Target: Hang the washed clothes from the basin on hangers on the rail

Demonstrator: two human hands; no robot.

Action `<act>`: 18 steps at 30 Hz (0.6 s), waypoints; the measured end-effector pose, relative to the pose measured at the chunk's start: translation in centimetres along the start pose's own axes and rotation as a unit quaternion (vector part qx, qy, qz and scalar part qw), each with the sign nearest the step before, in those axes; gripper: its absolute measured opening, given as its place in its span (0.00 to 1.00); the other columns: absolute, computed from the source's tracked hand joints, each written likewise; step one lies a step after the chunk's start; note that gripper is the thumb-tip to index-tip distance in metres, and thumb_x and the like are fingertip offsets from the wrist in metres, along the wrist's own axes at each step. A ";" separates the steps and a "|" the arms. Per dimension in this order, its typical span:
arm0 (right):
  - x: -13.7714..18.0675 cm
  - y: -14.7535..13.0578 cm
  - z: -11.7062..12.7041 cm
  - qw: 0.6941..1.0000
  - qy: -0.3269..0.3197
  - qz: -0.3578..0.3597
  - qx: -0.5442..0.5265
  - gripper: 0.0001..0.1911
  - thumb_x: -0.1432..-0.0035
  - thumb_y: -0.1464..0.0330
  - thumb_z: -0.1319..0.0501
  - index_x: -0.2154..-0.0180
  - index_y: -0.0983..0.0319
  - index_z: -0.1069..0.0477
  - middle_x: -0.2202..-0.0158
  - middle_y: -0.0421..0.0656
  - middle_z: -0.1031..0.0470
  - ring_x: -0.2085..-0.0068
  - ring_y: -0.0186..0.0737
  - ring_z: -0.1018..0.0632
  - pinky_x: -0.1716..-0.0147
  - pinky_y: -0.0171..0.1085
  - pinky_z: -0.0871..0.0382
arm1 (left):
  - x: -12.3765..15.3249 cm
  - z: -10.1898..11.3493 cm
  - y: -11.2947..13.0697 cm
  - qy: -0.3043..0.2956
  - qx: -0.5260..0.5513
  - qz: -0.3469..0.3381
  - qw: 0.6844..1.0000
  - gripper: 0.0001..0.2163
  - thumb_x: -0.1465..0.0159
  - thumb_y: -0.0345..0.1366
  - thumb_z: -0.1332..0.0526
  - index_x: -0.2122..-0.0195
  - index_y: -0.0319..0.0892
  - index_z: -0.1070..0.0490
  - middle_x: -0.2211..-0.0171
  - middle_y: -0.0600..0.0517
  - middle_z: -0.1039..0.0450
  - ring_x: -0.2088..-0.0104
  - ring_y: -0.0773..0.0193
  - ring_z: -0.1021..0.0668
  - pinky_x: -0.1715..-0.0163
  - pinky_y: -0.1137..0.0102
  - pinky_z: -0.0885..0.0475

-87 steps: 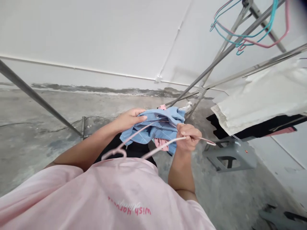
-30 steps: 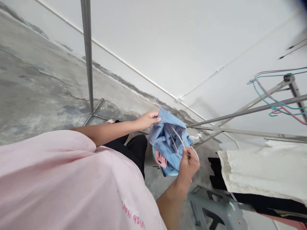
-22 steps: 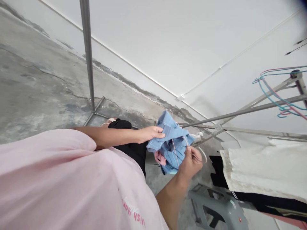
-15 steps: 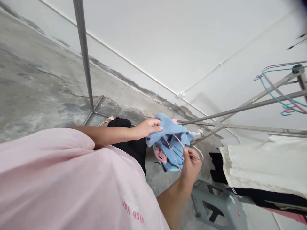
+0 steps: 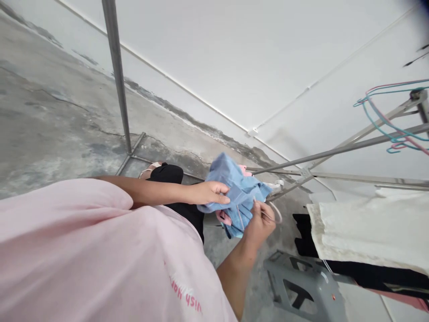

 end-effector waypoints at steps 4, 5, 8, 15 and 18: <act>0.0 0.1 2.2 0.994 0.088 -0.002 -0.056 0.12 0.43 0.61 0.34 0.70 0.64 0.26 0.77 0.37 0.31 0.73 0.32 0.30 0.69 0.34 0.33 | 0.9 4.1 1.4 0.196 -0.279 -0.092 0.936 0.16 0.35 0.49 0.40 0.59 0.40 0.28 0.68 0.51 0.27 0.68 0.64 0.27 0.62 0.68 0.31; 0.0 0.0 2.4 0.995 0.085 0.002 -0.054 0.11 0.43 0.62 0.34 0.69 0.64 0.26 0.76 0.37 0.31 0.73 0.32 0.30 0.70 0.34 0.33 | 1.3 4.7 2.4 0.237 -0.347 -0.139 0.897 0.16 0.35 0.46 0.39 0.54 0.40 0.28 0.64 0.49 0.26 0.63 0.61 0.25 0.57 0.65 0.30; 0.4 -1.3 2.2 0.998 0.042 0.047 -0.009 0.09 0.41 0.63 0.34 0.69 0.63 0.23 0.75 0.39 0.28 0.73 0.34 0.28 0.70 0.35 0.33 | 2.1 4.9 4.9 0.276 -0.481 -0.256 0.792 0.23 0.36 0.45 0.37 0.44 0.37 0.32 0.46 0.38 0.29 0.44 0.49 0.29 0.41 0.56 0.39; 2.1 -6.7 -1.0 0.944 -0.122 0.287 0.109 0.05 0.36 0.70 0.38 0.63 0.60 0.23 0.68 0.41 0.21 0.66 0.36 0.21 0.63 0.37 0.28 | -0.3 4.3 2.4 0.112 -0.567 -0.155 0.801 0.13 0.30 0.41 0.46 0.64 0.42 0.24 0.64 0.46 0.23 0.59 0.56 0.24 0.51 0.63 0.36; 1.9 -8.0 0.3 0.942 -0.022 0.304 0.142 0.05 0.38 0.66 0.34 0.59 0.59 0.24 0.63 0.45 0.21 0.59 0.42 0.22 0.57 0.43 0.28 | -0.4 5.1 2.5 0.136 -0.512 -0.149 0.835 0.15 0.30 0.43 0.47 0.66 0.42 0.25 0.64 0.46 0.23 0.60 0.57 0.25 0.57 0.67 0.35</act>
Point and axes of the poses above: each hand's wrist, its own x-axis away from the middle knuckle, its own z-axis out of the back of the hand, y = z × x, the point moved 7 cm from there along -x, towards the middle knuckle
